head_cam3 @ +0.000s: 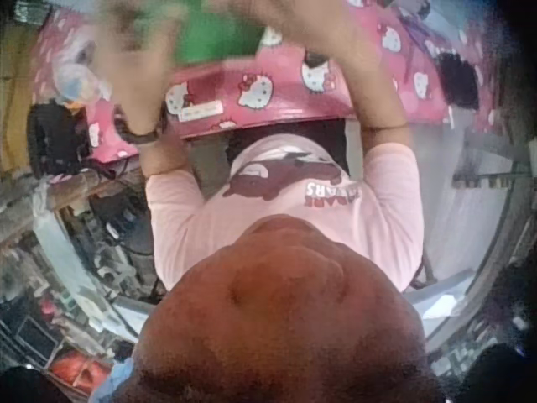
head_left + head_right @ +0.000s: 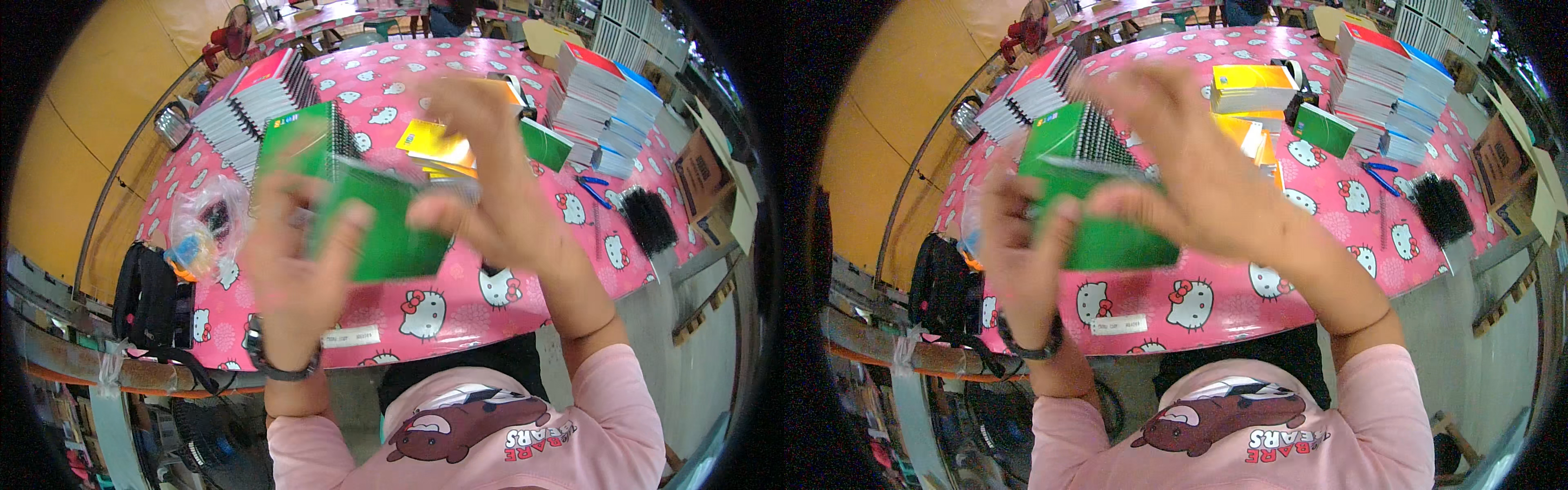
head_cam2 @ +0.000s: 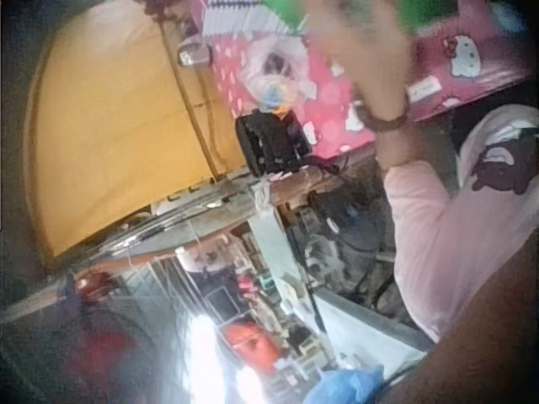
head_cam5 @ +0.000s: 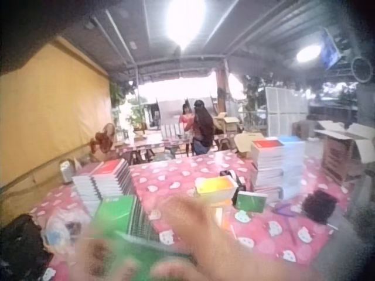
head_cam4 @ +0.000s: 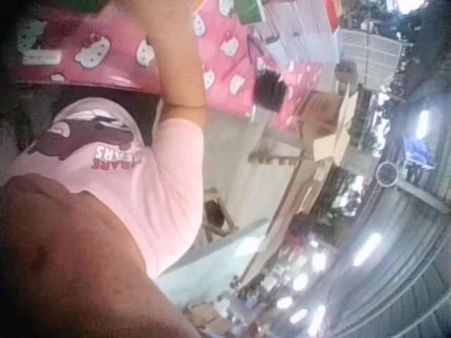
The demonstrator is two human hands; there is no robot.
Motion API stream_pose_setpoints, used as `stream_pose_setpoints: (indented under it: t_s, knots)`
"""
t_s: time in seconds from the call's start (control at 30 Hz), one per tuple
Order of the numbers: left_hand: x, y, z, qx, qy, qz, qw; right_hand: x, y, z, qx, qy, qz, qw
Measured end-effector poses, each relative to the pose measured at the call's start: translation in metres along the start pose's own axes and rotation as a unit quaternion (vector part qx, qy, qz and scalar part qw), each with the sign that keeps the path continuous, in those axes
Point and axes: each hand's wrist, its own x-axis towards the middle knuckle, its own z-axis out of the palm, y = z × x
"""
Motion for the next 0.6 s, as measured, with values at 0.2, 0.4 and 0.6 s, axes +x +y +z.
stream_pose_setpoints:
  t_s: [0.2,0.4,0.6]
  knots:
    - [0.03,-0.056,-0.049,-0.044,0.174,-0.161,0.97,0.033,0.085,0.062,0.201,0.057,0.177,0.962]
    - [0.025,-0.088,-0.042,0.189,0.158,-0.047,0.968,0.031,0.115,0.132,0.332,0.031,0.231,0.914]
    - [0.021,-0.099,-0.011,-0.079,0.186,-0.054,0.978,0.035,0.104,0.163,0.398,0.109,0.263,0.872]
